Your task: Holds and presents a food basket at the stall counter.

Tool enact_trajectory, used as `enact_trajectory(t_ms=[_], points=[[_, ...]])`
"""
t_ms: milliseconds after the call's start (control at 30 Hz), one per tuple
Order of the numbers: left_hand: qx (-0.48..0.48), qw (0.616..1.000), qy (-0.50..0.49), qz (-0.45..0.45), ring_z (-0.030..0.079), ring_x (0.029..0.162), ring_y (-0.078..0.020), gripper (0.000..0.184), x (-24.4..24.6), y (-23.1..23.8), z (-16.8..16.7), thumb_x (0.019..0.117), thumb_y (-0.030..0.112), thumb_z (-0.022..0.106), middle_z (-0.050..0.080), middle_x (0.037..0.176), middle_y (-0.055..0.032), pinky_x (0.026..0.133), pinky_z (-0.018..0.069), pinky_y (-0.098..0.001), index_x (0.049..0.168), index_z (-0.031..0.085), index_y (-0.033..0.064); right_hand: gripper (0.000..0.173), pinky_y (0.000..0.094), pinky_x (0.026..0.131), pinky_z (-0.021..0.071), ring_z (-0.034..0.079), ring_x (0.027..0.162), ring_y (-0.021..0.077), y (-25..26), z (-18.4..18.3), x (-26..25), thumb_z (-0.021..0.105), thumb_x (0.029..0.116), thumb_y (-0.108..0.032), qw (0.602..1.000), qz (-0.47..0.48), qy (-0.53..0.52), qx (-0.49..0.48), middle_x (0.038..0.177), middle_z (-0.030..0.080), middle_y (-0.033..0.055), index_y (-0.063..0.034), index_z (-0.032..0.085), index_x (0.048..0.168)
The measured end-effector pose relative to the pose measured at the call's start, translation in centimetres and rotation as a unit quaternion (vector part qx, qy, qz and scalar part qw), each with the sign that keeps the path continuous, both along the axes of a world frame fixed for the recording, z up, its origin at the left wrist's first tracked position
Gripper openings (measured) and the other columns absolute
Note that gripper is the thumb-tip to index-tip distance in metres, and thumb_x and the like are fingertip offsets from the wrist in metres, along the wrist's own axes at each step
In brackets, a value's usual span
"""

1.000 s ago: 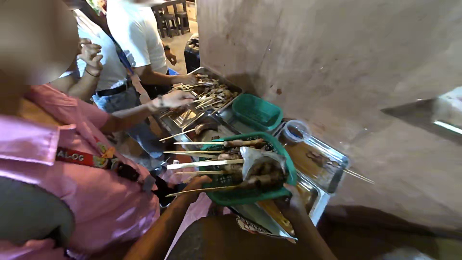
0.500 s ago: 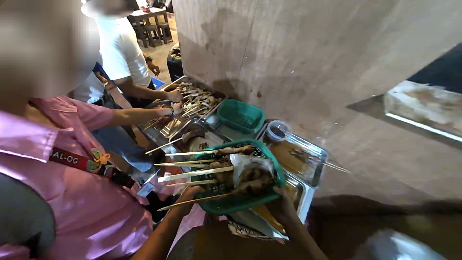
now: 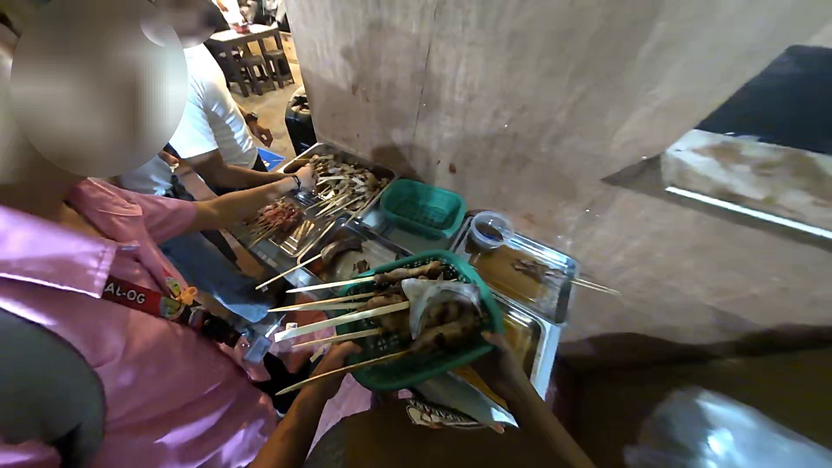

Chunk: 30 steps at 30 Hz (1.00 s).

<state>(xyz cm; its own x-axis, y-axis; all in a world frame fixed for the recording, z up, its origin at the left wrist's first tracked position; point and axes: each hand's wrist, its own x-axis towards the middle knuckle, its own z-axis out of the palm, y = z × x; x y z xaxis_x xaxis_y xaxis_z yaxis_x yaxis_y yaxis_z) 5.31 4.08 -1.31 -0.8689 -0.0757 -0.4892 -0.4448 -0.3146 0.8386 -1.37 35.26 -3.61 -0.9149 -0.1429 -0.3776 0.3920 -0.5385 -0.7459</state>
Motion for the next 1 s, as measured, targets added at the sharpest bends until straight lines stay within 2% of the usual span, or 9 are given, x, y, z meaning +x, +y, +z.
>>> enact_trajectory(t_ms=[100, 200, 333, 467, 600, 733, 833, 1000], points=[[0.002, 1.0, 0.002, 0.002, 0.067, 0.076, -0.0091, 0.014, 0.3, -0.3, -0.5, 0.0895, 0.003, 0.052, 0.069, 0.081, -0.0003, 0.071, 0.057, -0.0283, 0.097, 0.063, 0.0074, 0.049, 0.0366, 0.077, 0.0624, 0.072, 0.092, 0.0162, -0.2, 0.0, 0.1, 0.062, 0.0804, -0.027, 1.0, 0.005, -0.015, 0.01, 0.102, 0.072, 0.0055, -0.0103, 0.052, 0.125], [0.009, 1.0, 0.01, 0.001, 0.068, 0.077, -0.0091, 0.015, 0.6, -0.5, -0.8, 0.0883, 0.005, 0.052, 0.07, 0.082, 0.0001, 0.072, 0.0577, -0.0286, 0.099, 0.063, 0.0082, 0.05, 0.0367, 0.077, 0.0627, 0.072, 0.091, 0.0167, -0.4, 0.1, 0.3, 0.064, 0.079, -0.027, 1.0, 0.007, -0.016, 0.005, 0.102, 0.072, 0.0059, -0.0105, 0.053, 0.125], [0.01, 1.0, 0.01, 0.005, 0.068, 0.077, -0.0084, 0.015, 0.9, -0.5, -0.5, 0.0894, 0.004, 0.052, 0.07, 0.082, 0.0005, 0.072, 0.058, -0.0283, 0.099, 0.062, 0.0086, 0.044, 0.036, 0.077, 0.0621, 0.072, 0.09, 0.0155, -0.7, 0.4, 0.6, 0.057, 0.0847, -0.025, 1.0, 0.003, -0.021, 0.018, 0.101, 0.071, 0.0054, -0.0103, 0.051, 0.126], [0.005, 1.0, 0.008, 0.009, 0.068, 0.078, -0.0093, 0.016, 1.2, -0.5, -0.3, 0.09, 0.003, 0.052, 0.07, 0.084, -0.0007, 0.073, 0.0581, -0.029, 0.102, 0.062, 0.0066, 0.051, 0.0381, 0.079, 0.0619, 0.071, 0.094, 0.0177, -0.7, 0.4, 0.8, 0.057, 0.0853, -0.028, 0.999, 0.013, -0.02, 0.029, 0.105, 0.07, 0.0074, -0.0081, 0.048, 0.131], [0.011, 1.0, 0.018, 0.009, 0.068, 0.077, -0.0083, 0.016, 1.6, -0.6, -0.2, 0.0891, 0.003, 0.052, 0.07, 0.083, 0.0006, 0.072, 0.0585, -0.0277, 0.1, 0.062, 0.0082, 0.053, 0.0378, 0.079, 0.0622, 0.071, 0.094, 0.0173, -0.6, 0.3, 1.0, 0.061, 0.0826, -0.03, 0.999, 0.017, -0.015, 0.023, 0.105, 0.071, 0.0071, -0.0089, 0.049, 0.13], [0.01, 1.0, 0.005, 0.012, 0.068, 0.075, -0.009, 0.014, 1.8, -0.6, -0.3, 0.0883, 0.002, 0.052, 0.07, 0.08, -0.0001, 0.07, 0.0581, -0.0275, 0.097, 0.063, 0.0083, 0.05, 0.0366, 0.079, 0.0617, 0.071, 0.093, 0.0161, -0.6, 0.4, 1.3, 0.06, 0.0832, -0.029, 0.999, 0.018, -0.016, 0.027, 0.104, 0.071, 0.006, -0.0094, 0.051, 0.129], [0.011, 1.0, 0.003, 0.01, 0.069, 0.076, -0.009, 0.016, 1.9, -0.6, -0.3, 0.0892, 0.002, 0.052, 0.071, 0.082, -0.0005, 0.071, 0.0586, -0.0281, 0.099, 0.063, 0.0076, 0.048, 0.0365, 0.079, 0.0617, 0.071, 0.092, 0.0163, -0.6, 0.6, 1.5, 0.057, 0.0852, -0.028, 0.999, 0.023, -0.02, 0.028, 0.103, 0.071, 0.0062, -0.0091, 0.05, 0.129], [0.004, 1.0, -0.002, 0.006, 0.068, 0.076, -0.0097, 0.014, 2.1, -0.6, -0.3, 0.0908, 0.003, 0.051, 0.07, 0.081, -0.0008, 0.071, 0.0578, -0.0288, 0.097, 0.063, 0.0079, 0.042, 0.0367, 0.079, 0.0617, 0.071, 0.092, 0.0177, -0.6, 0.8, 1.8, 0.047, 0.0934, -0.024, 0.999, 0.024, -0.032, 0.038, 0.105, 0.07, 0.0084, -0.0075, 0.048, 0.132]])
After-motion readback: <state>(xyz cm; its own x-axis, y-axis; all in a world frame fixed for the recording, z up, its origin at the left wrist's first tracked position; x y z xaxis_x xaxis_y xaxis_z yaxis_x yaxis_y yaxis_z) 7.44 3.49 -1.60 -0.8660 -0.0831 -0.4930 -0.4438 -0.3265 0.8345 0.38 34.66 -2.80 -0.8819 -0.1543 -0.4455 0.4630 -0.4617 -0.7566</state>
